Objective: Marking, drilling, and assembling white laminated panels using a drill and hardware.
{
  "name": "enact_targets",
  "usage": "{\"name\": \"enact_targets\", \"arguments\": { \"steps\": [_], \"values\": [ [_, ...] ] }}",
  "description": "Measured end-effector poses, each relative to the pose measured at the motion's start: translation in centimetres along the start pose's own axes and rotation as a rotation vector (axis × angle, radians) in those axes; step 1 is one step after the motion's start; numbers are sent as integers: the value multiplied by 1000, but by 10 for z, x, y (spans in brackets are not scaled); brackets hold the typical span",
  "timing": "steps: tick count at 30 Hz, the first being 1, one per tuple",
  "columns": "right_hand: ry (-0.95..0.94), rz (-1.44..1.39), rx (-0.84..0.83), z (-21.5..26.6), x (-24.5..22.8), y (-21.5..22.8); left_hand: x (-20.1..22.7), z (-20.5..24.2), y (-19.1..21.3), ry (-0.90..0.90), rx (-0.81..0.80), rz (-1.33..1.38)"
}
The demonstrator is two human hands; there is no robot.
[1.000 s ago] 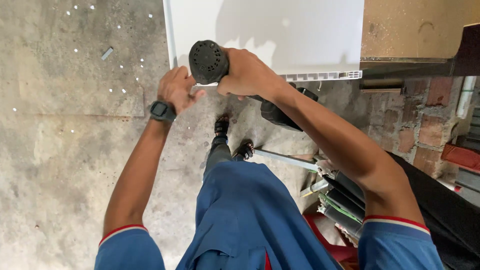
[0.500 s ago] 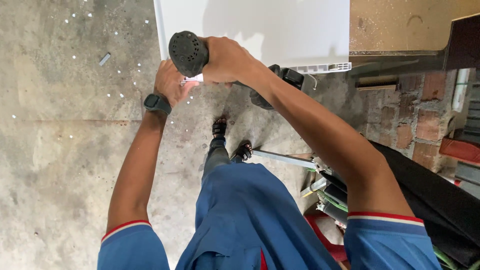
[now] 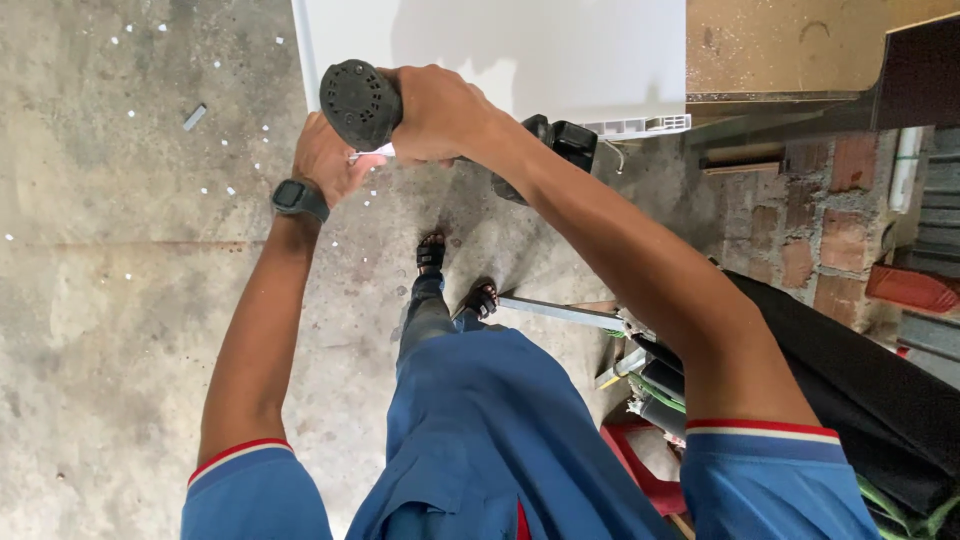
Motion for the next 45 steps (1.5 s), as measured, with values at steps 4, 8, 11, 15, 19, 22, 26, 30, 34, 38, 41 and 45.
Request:
{"name": "enact_targets", "arguments": {
  "steps": [4,8,11,15,19,22,26,30,34,38,41,45],
  "values": [
    [8,26,-11,-5,5,-4,3,1,5,17,26,17],
    [6,35,-18,-10,9,-8,0,2,-1,0,40,19],
    [-7,53,-8,-9,8,-7,-6,1,-6,85,-14,12],
    [-15,50,-9,-7,7,-6,-2,0,-3,46,-15,25],
    [7,54,-9,-6,7,-7,-2,-1,-1,47,-28,-4],
    [7,84,-5,-7,7,-8,-4,-1,-6,66,-59,-18],
    [26,109,-8,-10,10,-13,1,-5,0,142,-119,-7],
    [53,105,-7,-7,4,-11,6,-6,4,92,-44,29],
    [64,103,1,-7,5,-12,1,-6,-3,162,-109,6],
    [86,130,19,-18,19,-22,5,-8,1,112,-84,-20],
    [90,144,21,-18,17,-21,2,-9,-1,177,-96,22],
    [59,111,-7,-7,3,-15,1,-3,-3,101,-53,-30]
  ]
}}
Point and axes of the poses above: each hand's wrist, its own z-axis away from the middle knuckle, its own y-axis out of the back of the hand, x = y × z, the point moved 4 cm from there along -z, towards the middle knuckle, and after that the axes turned 7 degrees about -z, right-handed, at the moved point
